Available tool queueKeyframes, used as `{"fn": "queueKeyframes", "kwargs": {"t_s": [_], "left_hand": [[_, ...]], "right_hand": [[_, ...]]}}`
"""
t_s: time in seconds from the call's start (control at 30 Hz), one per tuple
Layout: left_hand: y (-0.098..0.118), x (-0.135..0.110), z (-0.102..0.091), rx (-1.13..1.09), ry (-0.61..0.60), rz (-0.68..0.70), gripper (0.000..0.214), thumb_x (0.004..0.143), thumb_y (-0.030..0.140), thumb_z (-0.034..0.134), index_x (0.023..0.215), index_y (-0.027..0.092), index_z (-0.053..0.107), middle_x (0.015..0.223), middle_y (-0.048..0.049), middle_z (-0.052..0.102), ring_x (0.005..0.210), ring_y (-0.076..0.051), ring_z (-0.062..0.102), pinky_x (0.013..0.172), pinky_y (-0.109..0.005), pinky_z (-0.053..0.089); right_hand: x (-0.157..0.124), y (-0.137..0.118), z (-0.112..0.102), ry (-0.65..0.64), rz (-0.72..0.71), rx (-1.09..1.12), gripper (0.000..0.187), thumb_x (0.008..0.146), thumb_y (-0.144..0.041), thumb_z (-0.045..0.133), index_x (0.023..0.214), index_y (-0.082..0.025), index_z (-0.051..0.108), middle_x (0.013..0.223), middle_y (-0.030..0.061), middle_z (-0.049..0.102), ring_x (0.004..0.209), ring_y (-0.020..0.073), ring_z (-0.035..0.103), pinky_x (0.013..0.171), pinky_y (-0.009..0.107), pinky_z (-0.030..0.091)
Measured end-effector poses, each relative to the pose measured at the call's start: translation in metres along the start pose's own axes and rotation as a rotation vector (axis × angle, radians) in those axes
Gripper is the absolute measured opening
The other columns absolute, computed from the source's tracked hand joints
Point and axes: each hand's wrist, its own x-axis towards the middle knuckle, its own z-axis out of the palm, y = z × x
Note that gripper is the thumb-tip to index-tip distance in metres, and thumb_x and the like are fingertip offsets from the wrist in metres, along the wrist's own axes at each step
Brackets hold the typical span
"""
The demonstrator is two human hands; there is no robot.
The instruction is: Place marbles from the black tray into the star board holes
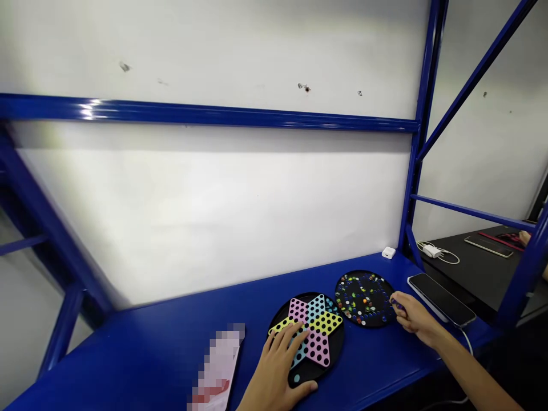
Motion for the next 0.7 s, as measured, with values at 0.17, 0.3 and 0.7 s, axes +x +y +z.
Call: {"fn": "queueKeyframes", "kwargs": {"t_s": [0.17,0.3,0.7], "left_hand": [[0.000,0.000,-0.001,-0.004,-0.008,-0.014,0.082,0.078,0.068,0.072,0.150,0.038,0.046,0.155,-0.0045,0.050,0.137,-0.035,0.050,0.115,-0.055,0.040],[0.000,0.000,-0.001,-0.009,0.009,-0.004,0.081,0.078,0.067,0.073,0.149,0.037,0.048,0.154,-0.0047,0.050,0.137,-0.035,0.050,0.116,-0.053,0.039],[-0.003,-0.001,0.002,-0.014,-0.008,-0.004,0.083,0.078,0.066,0.074,0.151,0.036,0.046,0.156,-0.0054,0.048,0.139,-0.036,0.048,0.116,-0.056,0.039]], "right_hand": [[-0.003,-0.004,0.000,0.032,0.029,0.429,0.033,0.089,-0.056,0.049,0.090,-0.023,0.052,0.064,-0.0079,0.038,0.040,0.0054,0.015,0.040,0.022,0.015],[-0.002,0.004,0.008,0.103,-0.046,0.072,0.041,0.090,-0.062,0.050,0.077,-0.023,0.049,0.057,-0.0087,0.032,0.043,0.0077,0.020,0.042,0.023,0.017],[-0.003,0.022,0.039,0.219,-0.366,-1.189,0.033,0.105,-0.033,0.031,0.085,-0.023,0.056,0.082,0.0069,0.072,0.071,0.0221,0.068,0.057,0.029,0.035]]}}
